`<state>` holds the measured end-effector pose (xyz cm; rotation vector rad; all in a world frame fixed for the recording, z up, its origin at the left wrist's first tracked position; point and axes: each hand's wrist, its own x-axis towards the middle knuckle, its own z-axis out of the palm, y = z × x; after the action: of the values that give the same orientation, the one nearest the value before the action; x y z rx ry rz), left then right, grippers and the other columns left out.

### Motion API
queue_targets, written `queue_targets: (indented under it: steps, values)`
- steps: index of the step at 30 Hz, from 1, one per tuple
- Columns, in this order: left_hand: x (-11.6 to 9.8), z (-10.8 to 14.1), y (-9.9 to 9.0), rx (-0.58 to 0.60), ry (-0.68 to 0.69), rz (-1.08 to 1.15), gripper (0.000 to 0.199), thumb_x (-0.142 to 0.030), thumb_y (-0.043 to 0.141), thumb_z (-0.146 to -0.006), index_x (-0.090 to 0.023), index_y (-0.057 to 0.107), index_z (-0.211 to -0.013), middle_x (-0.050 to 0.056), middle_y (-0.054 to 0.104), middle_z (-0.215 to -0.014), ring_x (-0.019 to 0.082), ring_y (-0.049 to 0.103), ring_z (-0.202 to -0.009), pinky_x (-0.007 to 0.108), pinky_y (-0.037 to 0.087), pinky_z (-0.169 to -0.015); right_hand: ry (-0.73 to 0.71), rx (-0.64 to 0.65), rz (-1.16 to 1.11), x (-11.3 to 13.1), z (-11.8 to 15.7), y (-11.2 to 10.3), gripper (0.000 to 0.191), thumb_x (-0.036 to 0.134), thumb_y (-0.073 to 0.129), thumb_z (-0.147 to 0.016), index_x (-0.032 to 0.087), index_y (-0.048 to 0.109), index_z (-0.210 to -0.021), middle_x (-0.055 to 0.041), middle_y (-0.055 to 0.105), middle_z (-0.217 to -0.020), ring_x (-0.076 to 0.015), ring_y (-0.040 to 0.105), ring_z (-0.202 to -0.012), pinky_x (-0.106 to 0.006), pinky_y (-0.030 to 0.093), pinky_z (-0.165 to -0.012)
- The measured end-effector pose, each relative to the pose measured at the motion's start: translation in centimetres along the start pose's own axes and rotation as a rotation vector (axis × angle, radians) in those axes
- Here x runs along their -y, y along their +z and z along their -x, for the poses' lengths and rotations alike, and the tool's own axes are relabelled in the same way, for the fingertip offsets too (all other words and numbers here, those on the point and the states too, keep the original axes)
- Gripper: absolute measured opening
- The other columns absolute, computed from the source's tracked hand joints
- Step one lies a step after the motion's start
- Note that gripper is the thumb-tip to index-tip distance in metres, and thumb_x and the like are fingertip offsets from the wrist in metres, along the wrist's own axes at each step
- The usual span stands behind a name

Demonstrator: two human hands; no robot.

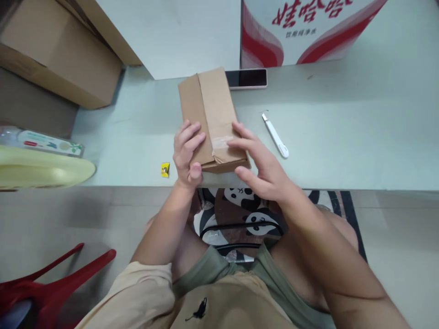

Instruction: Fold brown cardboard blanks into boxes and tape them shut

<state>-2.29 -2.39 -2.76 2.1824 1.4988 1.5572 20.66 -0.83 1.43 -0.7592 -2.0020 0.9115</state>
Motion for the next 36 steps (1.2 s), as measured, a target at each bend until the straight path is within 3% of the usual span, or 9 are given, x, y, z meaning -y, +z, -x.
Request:
queue_targets:
  steps: [5, 9, 12, 15, 18, 23, 28, 33, 36]
  values:
    - [-1.2, -0.1, 0.9, -0.021, -0.207, 0.210, 0.075, -0.086, 0.035, -0.082, -0.026, 0.069, -0.111, 0.008, 0.064, -0.135, 0.034, 0.041, -0.147, 0.059, 0.022, -0.127, 0.215, -0.335, 0.444, -3.3, 0.4, -2.2, 0.028, 0.039, 0.054, -0.092, 0.027, 0.065, -0.114, -0.0118, 0.066, -0.118, -0.0326, 0.060, -0.117, -0.057, 0.046, -0.105]
    - [-1.6, -0.1, 1.3, -0.023, -0.303, 0.346, 0.067, -0.085, 0.050, -0.077, -0.027, 0.068, -0.106, 0.007, 0.062, -0.136, 0.035, 0.032, -0.152, 0.061, 0.018, -0.128, 0.478, -0.210, 0.768, -7.1, 1.1, -3.9, 0.042, 0.032, 0.063, -0.079, 0.021, 0.067, -0.119, -0.0174, 0.065, -0.112, -0.0360, 0.059, -0.104, -0.060, 0.048, -0.092]
    - [-1.5, -0.1, 1.6, -0.036, -0.315, 0.352, 0.070, -0.087, 0.050, -0.074, -0.027, 0.068, -0.105, 0.006, 0.062, -0.135, 0.035, 0.032, -0.152, 0.060, 0.016, -0.128, 0.636, -0.107, 0.789, -8.0, 1.2, -4.3, 0.049, 0.030, 0.063, -0.076, 0.019, 0.064, -0.124, -0.0140, 0.068, -0.091, -0.0288, 0.059, -0.081, -0.050, 0.051, -0.077]
    - [-1.5, 0.0, 2.0, -0.052, -0.308, 0.355, 0.071, -0.087, 0.048, -0.075, -0.027, 0.068, -0.107, 0.006, 0.061, -0.135, 0.035, 0.032, -0.151, 0.060, 0.016, -0.128, 0.704, -0.137, 0.685, -7.1, 0.7, -4.4, 0.047, 0.028, 0.056, -0.080, 0.022, 0.061, -0.127, -0.0054, 0.063, -0.071, -0.0227, 0.054, -0.063, -0.043, 0.050, -0.067]
    - [-1.8, 0.2, 2.3, -0.087, -0.311, 0.329, 0.069, -0.085, 0.049, -0.077, -0.027, 0.068, -0.110, 0.006, 0.061, -0.135, 0.035, 0.032, -0.151, 0.059, 0.018, -0.127, 0.599, -0.198, 0.338, -5.6, 0.1, -4.4, 0.035, 0.028, 0.044, -0.087, 0.024, 0.065, -0.115, -0.0027, 0.062, -0.068, -0.0204, 0.057, -0.059, -0.039, 0.050, -0.060]
    - [-2.7, 0.6, 2.8, -0.069, -0.323, 0.293, 0.064, -0.079, 0.050, -0.081, -0.028, 0.065, -0.116, 0.006, 0.058, -0.140, 0.035, 0.025, -0.155, 0.058, 0.017, -0.128, 0.163, -0.376, -0.047, -2.4, -0.4, -4.1, 0.034, 0.036, 0.044, -0.093, 0.026, 0.060, -0.121, -0.0046, 0.069, -0.085, -0.0220, 0.068, -0.076, -0.040, 0.055, -0.066]
    - [-3.2, 0.7, 3.0, -0.093, -0.249, 0.190, 0.056, -0.076, 0.043, -0.087, -0.031, 0.063, -0.113, 0.004, 0.059, -0.138, 0.030, 0.035, -0.150, 0.057, 0.017, -0.128, 0.017, -0.530, 0.172, 1.6, 0.1, -2.8, 0.026, 0.049, 0.063, -0.090, 0.030, 0.061, -0.108, -0.0020, 0.063, -0.075, -0.0182, 0.060, -0.065, -0.035, 0.048, -0.060]
    - [-3.2, 0.9, 2.9, -0.073, -0.262, 0.235, 0.050, -0.073, 0.046, -0.087, -0.034, 0.063, -0.113, 0.002, 0.058, -0.141, 0.029, 0.026, -0.155, 0.058, 0.013, -0.130, -0.148, -0.448, 0.398, 4.2, 0.9, -0.5, 0.029, 0.046, 0.051, -0.096, 0.026, 0.064, -0.078, -0.0024, 0.055, -0.058, -0.0166, 0.053, -0.053, -0.034, 0.043, -0.052]
    - [-3.2, 0.9, 2.8, -0.031, -0.318, 0.249, 0.058, -0.079, 0.043, -0.085, -0.033, 0.063, -0.114, 0.002, 0.056, -0.144, 0.029, 0.020, -0.158, 0.060, 0.009, -0.130, -0.203, -0.350, 0.422, 4.8, 0.8, 0.2, 0.025, 0.033, 0.049, -0.093, 0.027, 0.072, -0.085, -0.0022, 0.060, -0.058, -0.0163, 0.054, -0.052, -0.033, 0.044, -0.052]
